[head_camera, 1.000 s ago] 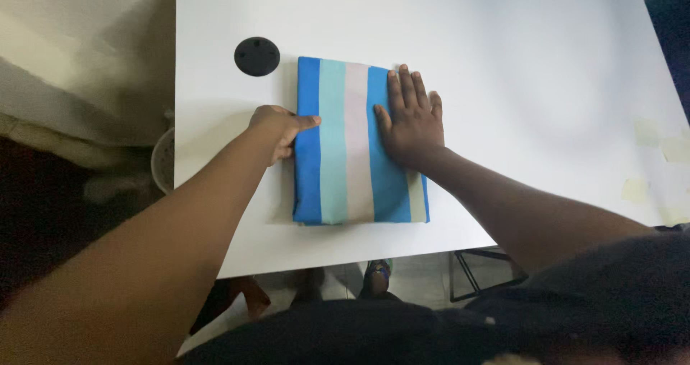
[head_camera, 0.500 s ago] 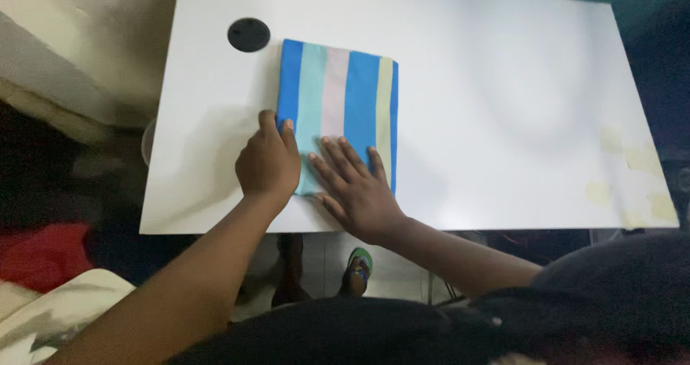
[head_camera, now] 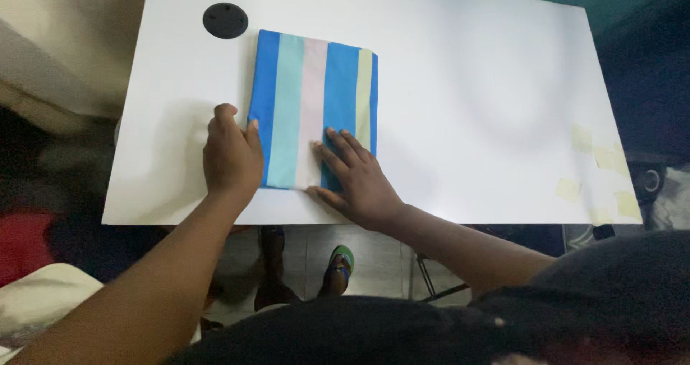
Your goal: The person folds a blue and white striped towel on a white table, then folds a white towel. Both towels are folded into neat rectangles and placed on the table.
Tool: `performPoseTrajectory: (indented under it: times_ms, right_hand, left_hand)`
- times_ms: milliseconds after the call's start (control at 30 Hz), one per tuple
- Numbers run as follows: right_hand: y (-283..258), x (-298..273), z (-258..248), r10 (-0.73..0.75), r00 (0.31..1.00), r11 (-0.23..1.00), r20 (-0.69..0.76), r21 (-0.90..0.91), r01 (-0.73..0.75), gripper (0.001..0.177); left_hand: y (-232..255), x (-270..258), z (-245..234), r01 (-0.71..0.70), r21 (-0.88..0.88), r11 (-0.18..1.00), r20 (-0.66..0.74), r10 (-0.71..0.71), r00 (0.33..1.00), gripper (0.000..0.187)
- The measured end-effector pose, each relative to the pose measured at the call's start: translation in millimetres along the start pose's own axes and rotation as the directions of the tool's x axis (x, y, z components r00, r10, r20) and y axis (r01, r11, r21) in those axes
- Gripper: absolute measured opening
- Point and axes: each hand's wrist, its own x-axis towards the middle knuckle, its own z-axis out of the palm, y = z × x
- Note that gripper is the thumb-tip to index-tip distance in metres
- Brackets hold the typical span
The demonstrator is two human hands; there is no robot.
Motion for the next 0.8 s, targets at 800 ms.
performPoseTrajectory:
  times_ms: [800]
  right_hand:
    - [-80,113,-49,0.586,0.808,0.636,-0.060,0.653,-0.412,0.063]
  left_hand:
    - [33,150,13,0.793,-0.518,0.321,0.851,0.096,0.517,0.044]
